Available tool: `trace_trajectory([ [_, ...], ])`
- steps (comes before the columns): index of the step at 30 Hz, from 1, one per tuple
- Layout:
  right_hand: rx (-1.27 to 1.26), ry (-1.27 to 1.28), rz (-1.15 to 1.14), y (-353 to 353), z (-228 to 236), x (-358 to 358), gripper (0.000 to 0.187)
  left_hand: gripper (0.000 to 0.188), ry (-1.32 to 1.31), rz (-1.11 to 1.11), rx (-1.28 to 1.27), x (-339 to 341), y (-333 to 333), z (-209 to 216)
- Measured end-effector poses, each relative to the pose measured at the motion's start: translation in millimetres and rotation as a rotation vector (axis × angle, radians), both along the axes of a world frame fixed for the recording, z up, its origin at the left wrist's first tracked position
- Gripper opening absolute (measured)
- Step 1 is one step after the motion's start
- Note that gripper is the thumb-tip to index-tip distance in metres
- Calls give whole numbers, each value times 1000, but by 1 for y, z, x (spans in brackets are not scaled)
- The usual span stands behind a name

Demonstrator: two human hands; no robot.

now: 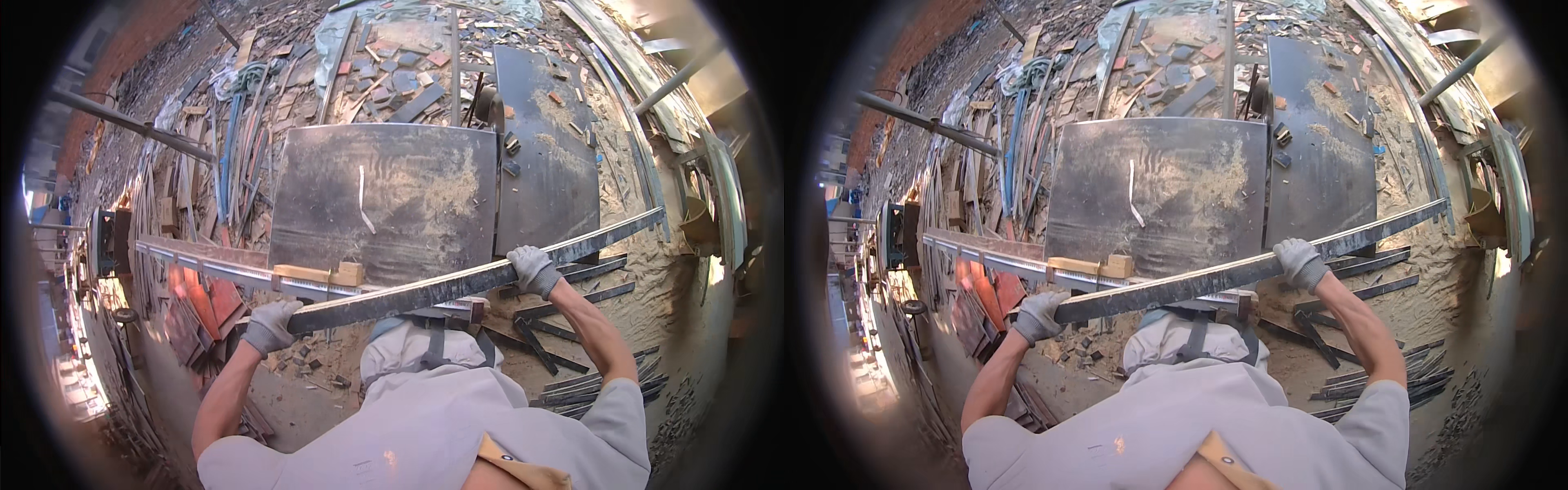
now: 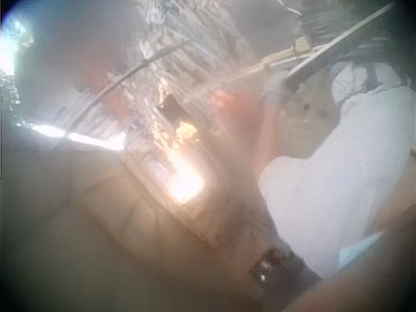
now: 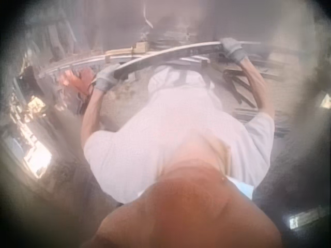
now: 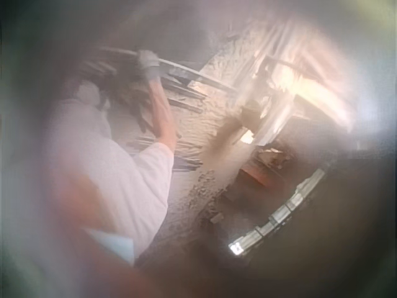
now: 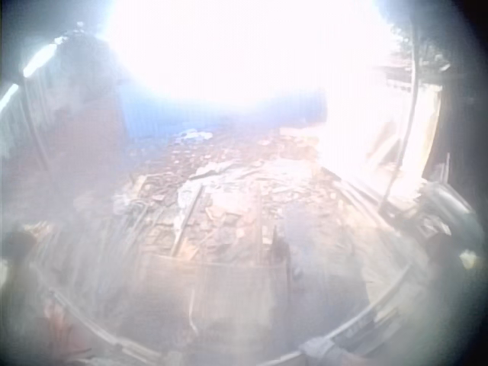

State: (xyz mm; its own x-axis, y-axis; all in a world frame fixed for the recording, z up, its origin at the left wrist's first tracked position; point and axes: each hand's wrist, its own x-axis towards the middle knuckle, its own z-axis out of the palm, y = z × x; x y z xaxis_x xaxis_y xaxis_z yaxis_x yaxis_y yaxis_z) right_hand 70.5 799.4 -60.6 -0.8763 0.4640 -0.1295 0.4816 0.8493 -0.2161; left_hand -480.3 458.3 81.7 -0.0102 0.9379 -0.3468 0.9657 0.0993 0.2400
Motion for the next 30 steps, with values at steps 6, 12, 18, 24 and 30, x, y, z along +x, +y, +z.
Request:
trace_trajectory([
  [6,-2,55,-108,-23,-30,42,39,54,21,-104,36,-12,34,-59],
  [12,28,-86,-270,-11,-29,189,53,60,-94,-240,-114,77,145,-107],
  [18,-52,-304,-453,-16,-17,310,53,72,-277,-309,-91,172,205,-169],
  [24,-40,-380,-422,-3,-66,342,57,55,-270,-144,26,212,210,-224],
  [30,-108,-401,-477,18,-97,335,74,51,-261,-71,178,217,203,-243],
])
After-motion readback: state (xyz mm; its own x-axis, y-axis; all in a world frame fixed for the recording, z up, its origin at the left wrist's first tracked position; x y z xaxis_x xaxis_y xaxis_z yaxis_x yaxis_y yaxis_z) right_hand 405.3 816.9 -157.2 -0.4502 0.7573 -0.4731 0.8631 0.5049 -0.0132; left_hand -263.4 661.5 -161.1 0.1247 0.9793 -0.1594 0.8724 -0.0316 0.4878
